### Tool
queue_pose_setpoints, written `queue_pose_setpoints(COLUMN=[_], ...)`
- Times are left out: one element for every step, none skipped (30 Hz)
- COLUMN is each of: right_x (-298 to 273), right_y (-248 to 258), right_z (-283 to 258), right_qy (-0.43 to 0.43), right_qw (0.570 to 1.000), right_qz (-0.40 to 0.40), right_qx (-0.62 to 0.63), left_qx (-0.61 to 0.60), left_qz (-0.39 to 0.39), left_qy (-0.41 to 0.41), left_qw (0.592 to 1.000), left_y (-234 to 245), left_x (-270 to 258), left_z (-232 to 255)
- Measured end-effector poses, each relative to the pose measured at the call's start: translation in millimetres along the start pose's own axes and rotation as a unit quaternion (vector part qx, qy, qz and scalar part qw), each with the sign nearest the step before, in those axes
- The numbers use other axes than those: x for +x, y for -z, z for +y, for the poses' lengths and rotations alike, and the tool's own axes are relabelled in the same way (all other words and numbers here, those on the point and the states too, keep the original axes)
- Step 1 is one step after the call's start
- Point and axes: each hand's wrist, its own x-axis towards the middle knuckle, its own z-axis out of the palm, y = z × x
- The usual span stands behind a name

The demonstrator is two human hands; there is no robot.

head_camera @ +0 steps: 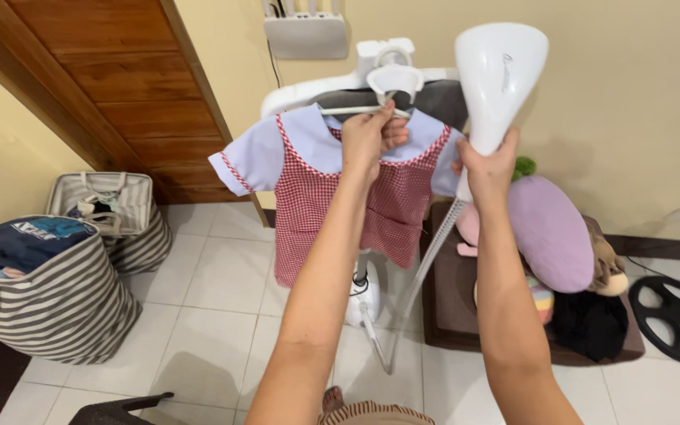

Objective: The person uses a handheld garment steamer to remove wrinkles from a child's red-and-white checkered dress with a white collar, which is hanging on a hanger. The person systematically steams the front, sides, and sleeves of the dress while holding it steady with the other hand.

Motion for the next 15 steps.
queue_pose_setpoints(right_x=[-1,-1,-1,-1,-3,-4,-2,0,0,1,1,2,2,1,3], right_y=[-3,-5,-6,-7,-7,-7,-6,-5,-2,2,8,14,20,26,31], right_z=[1,1,1,2,2,2,2,3,4,6,8,11,14,17,19], right_qy=[-0.004,-0.005,-0.007,-0.008,-0.018,-0.028,-0.035,-0.028,-0.023,-0.018,-0.029,-0.04,-0.053,-0.057,-0.059], right_qw=[1.0,0.999,0.997,0.994,0.992,0.99,0.987,0.99,0.993,0.995,0.997,0.998,0.998,0.998,0.997], right_qz=[0.013,0.025,0.038,0.052,0.059,0.066,0.073,0.072,0.07,0.068,0.057,0.046,0.037,0.029,0.02], right_qx=[0.0,-0.032,-0.063,-0.094,-0.11,-0.125,-0.139,-0.117,-0.096,-0.075,-0.046,-0.016,0.014,0.03,0.046], left_qx=[-0.004,-0.014,-0.024,-0.033,-0.029,-0.025,-0.021,0.069,0.158,0.246,0.345,0.428,0.555,0.663,0.663], left_qz=[0.003,0.004,0.004,0.004,-0.012,-0.028,-0.046,-0.027,-0.006,0.015,0.055,0.091,0.146,0.193,0.14], left_qy=[0.001,0.004,0.008,0.012,0.024,0.036,0.046,0.019,-0.005,-0.029,-0.205,-0.371,-0.424,-0.461,-0.372], left_qw=[1.0,1.0,1.0,0.999,0.999,0.999,0.998,0.997,0.987,0.969,0.914,0.819,0.701,0.557,0.634], left_y=[1,1,1,1,2,4,6,10,16,23,32,42,52,62,69], left_x=[0,-2,-3,-6,-13,-22,-31,-41,-53,-63,-73,-79,-83,-85,-85], left_z=[1,3,6,9,12,16,23,31,39,50,61,75,90,103,115])
